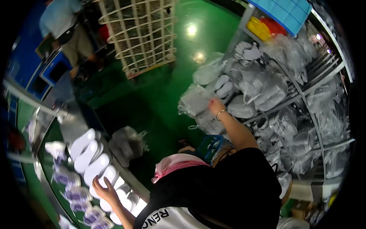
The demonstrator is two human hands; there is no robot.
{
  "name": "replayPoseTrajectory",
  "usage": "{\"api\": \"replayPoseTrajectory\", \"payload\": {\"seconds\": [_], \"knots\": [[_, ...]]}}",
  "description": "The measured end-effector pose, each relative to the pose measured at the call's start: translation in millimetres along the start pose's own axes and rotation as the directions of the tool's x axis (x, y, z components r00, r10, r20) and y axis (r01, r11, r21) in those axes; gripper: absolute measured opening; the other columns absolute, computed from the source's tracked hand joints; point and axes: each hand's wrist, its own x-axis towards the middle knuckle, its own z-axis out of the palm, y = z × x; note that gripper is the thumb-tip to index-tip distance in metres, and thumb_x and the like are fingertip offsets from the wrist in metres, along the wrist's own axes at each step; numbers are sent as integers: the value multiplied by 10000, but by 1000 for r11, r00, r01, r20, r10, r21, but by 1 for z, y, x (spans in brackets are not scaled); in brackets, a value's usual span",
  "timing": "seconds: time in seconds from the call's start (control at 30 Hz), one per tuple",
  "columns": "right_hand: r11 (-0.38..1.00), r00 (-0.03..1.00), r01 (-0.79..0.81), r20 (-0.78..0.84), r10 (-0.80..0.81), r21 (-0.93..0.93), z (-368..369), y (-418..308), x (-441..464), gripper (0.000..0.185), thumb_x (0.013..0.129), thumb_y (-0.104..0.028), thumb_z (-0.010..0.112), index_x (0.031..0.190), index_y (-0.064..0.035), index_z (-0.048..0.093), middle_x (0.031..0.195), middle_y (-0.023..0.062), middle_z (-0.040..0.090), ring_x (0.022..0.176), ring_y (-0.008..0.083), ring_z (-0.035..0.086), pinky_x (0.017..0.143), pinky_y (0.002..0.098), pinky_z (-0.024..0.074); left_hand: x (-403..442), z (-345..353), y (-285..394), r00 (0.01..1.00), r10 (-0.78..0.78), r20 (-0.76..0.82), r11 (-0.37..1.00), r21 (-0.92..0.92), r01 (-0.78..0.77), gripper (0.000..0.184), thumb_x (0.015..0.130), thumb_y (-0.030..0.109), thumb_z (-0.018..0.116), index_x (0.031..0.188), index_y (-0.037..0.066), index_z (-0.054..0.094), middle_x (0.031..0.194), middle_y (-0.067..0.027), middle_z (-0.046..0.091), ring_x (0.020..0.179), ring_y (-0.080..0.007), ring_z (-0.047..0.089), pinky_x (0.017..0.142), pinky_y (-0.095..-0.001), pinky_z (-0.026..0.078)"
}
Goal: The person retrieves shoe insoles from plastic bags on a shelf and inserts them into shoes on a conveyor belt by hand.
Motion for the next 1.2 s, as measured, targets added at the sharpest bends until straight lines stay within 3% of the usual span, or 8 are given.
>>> {"api": "replayPoseTrajectory", "payload": {"seconds": [0.23, 0.37, 0.47, 0.63, 0.73, 0.97, 1.13, 1.2], "knots": [[988, 863, -154, -484, 147, 25, -147, 93, 165, 373, 742, -248, 549, 1033, -23, 485, 1011, 201, 504, 911, 372, 479, 774, 401, 404, 84, 133, 176, 874, 347, 341, 938, -143, -317, 251, 680, 51, 563, 923, 2, 519, 920, -162, 530, 861, -339, 491, 755, -393, 385], [988, 851, -150, -514, 107, -44, -184, 135, 237, 471, 718, -289, 582, 1100, -49, 450, 1086, 199, 462, 982, 371, 441, 822, 394, 383, 124, 214, 306, 687, 576, 443, 814, -388, -432, 196, 693, 29, 553, 886, 2, 540, 878, -152, 557, 846, -322, 506, 744, -378, 395], [976, 922, -147, -380, 76, -162, -190, 152, 275, 749, 619, -324, 674, 1225, -71, 315, 1213, 180, 342, 1141, 329, 305, 935, 355, 288, 139, 285, 416, 471, 787, 398, 610, -612, -503, 215, 711, 64, 558, 919, 17, 534, 907, -154, 550, 856, -315, 506, 746, -371, 401], [985, 972, -4, -231, -36, -171, -195, 195, 307, 574, 602, -319, 665, 1097, -91, 485, 1099, 105, 474, 1018, 289, 434, 869, 354, 337, 112, 390, 604, 203, 953, 224, 295, -835, -465, 308, 731, 131, 576, 1015, 42, 498, 994, -140, 524, 940, -301, 478, 808, -355, 384], [976, 970, 176, -149, -194, -125, -212, 205, 315, 435, 634, -320, 651, 960, -46, 566, 891, 112, 577, 845, 247, 543, 756, 312, 409, 79, 441, 687, 152, 972, 180, 234, -817, -527, 303, 738, 152, 558, 1010, 30, 500, 979, -144, 530, 909, -311, 498, 761, -368, 413], [979, 975, 194, -101, -199, -61, -228, 242, 320, 419, 667, -285, 616, 989, -30, 534, 923, 120, 554, 858, 244, 535, 763, 314, 410, 38, 492, 759, 65, 931, 358, 262, -536, -803, 165, 705, 174, 575, 802, 43, 546, 780, -135, 567, 698, -294, 572, 605, -364, 471], [979, 972, 200, -118, -202, -31, -226, 247, 314, 406, 695, -255, 587, 1013, -17, 506, 950, 127, 536, 868, 242, 528, 769, 315, 411, 28, 520, 762, 33, 965, 261, 144, -419, -897, 63, 699, 140, 517, 671, 83, 517, 665, -90, 550, 652, -224, 576, 524, -322, 469], [980, 972, 197, -128, -199, -29, -227, 249, 312, 401, 706, -243, 575, 1023, -12, 495, 961, 129, 529, 872, 241, 525, 772, 316, 411, 22, 531, 757, 92, 984, -153, 63, -182, -981, 62, 689, 130, 487, 641, 94, 504, 620, -56, 517, 576, -202, 541, 484, -287, 456]]}}
